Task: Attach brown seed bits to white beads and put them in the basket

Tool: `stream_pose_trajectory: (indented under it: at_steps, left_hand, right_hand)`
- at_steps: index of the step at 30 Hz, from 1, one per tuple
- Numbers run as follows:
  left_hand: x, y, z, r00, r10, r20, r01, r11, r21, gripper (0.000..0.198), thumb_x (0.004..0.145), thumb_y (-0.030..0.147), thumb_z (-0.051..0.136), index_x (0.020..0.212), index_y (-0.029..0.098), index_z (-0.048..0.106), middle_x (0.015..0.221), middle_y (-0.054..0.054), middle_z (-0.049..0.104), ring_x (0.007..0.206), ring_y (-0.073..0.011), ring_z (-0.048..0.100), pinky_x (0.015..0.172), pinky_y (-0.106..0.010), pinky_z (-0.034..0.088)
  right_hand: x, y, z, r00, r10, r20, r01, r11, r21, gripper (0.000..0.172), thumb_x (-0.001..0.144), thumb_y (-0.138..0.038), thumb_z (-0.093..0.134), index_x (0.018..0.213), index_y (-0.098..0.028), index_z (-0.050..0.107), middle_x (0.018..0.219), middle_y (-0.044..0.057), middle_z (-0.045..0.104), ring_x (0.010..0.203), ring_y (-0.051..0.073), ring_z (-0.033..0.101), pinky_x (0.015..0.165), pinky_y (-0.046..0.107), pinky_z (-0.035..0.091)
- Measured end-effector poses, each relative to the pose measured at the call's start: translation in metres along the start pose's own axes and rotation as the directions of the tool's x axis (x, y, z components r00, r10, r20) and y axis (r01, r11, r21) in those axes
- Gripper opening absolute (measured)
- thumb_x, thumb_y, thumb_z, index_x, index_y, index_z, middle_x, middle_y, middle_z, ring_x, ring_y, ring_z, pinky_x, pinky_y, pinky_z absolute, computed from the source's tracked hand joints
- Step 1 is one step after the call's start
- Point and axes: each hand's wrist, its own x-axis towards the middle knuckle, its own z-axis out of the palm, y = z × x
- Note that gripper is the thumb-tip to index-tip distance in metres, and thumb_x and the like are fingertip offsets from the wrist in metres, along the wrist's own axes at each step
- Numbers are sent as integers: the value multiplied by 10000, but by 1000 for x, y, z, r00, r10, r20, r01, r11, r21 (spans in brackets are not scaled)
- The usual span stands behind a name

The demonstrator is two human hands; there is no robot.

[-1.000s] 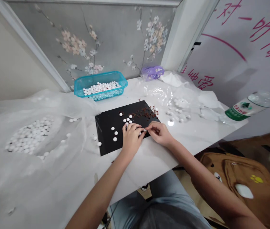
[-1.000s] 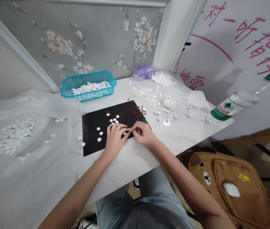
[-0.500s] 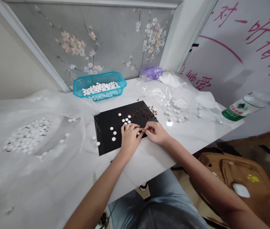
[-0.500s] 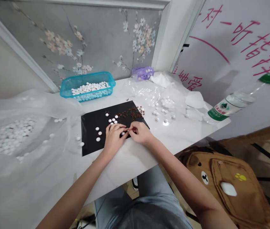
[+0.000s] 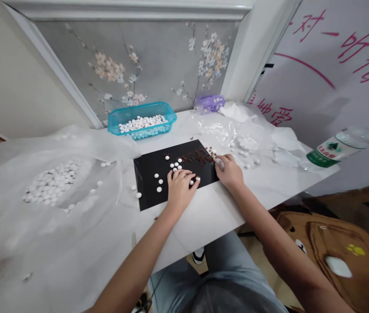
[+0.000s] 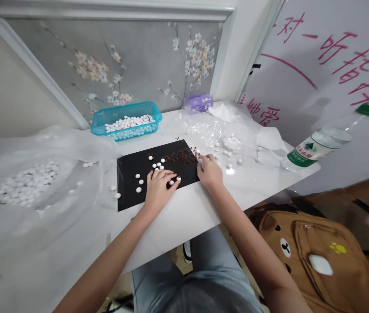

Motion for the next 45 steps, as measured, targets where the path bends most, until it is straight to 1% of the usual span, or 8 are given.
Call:
stream_pose_trajectory:
  at_steps: [10, 15, 18, 22, 29, 37, 42, 45]
  left_hand:
    - [-1, 1, -7, 999, -39, -35, 36, 996, -84, 159, 786, 275, 628, 940, 238, 644, 1040, -7, 671, 1030, -202, 560, 1002, -418, 349]
    - [4, -16, -44, 999, -12, -35, 13, 999, 30, 159, 810, 259, 579, 951, 236, 648, 1088, -13, 654, 1042, -207, 555, 889, -351, 425]
    - [10, -38, -79, 978, -210, -14, 210, 972, 108, 171, 804, 275, 568, 948, 245, 655, 1008, -11, 671, 896, -193, 598, 737, -307, 448]
    - [13, -68, -106, 886, -457, 76, 436, 878, 198, 190, 785, 301, 558, 944, 267, 658, 836, 18, 672, 764, -174, 596, 607, -274, 386]
    - [11, -76, -91, 922, -289, 258, 254, 954, 162, 212, 805, 333, 538, 938, 255, 683, 993, 0, 647, 789, -149, 577, 625, -253, 372]
    - [5, -31, -70, 987, -79, 141, 111, 966, -233, 241, 789, 377, 596, 984, 260, 676, 877, 14, 691, 695, -116, 570, 644, -231, 417]
    - [-6, 2, -44, 961, 97, 261, -37, 973, -226, 130, 804, 321, 579, 833, 248, 682, 847, 25, 684, 753, -126, 586, 696, -235, 413]
    - [-8, 4, -35, 924, 83, 373, 6, 972, -233, 124, 801, 293, 565, 836, 234, 668, 857, 16, 680, 703, -127, 573, 651, -236, 406]
  right_hand:
    - [1, 2, 3, 999, 44, -12, -45, 999, -2, 211, 826, -202, 432, 914, -185, 623, 969, 95, 604, 700, 192, 549, 578, 296, 361]
    - [1, 1, 1, 996, 92, 9, -92, 996, 18, 175, 822, -205, 435, 857, -186, 606, 967, 91, 599, 672, 186, 541, 601, 308, 375]
    - [1, 1, 1, 995, 94, -21, -93, 995, 20, 230, 812, -223, 457, 973, -175, 613, 1024, 109, 596, 735, 210, 564, 621, 315, 391]
    - [1, 2, 3, 998, 62, -16, -62, 997, 41, 267, 820, -245, 446, 975, -167, 649, 1039, 118, 607, 699, 197, 568, 624, 318, 400]
    - [-1, 5, 3, 996, 74, -53, -68, 991, 113, 227, 803, -279, 452, 818, -168, 650, 885, 88, 649, 584, 161, 509, 646, 322, 405]
    - [-10, -1, -1, 988, 83, -131, -31, 935, 353, 195, 794, -335, 516, 786, -169, 618, 814, 47, 622, 499, 102, 426, 589, 291, 399]
    - [-34, -16, -2, 997, -27, -78, 60, 884, 463, 180, 825, -311, 505, 791, -171, 614, 794, 37, 582, 520, 98, 451, 533, 262, 396]
    - [-50, -24, -5, 992, -126, -3, 114, 891, 439, 140, 825, -266, 519, 778, -184, 623, 742, 18, 550, 528, 98, 443, 518, 249, 383]
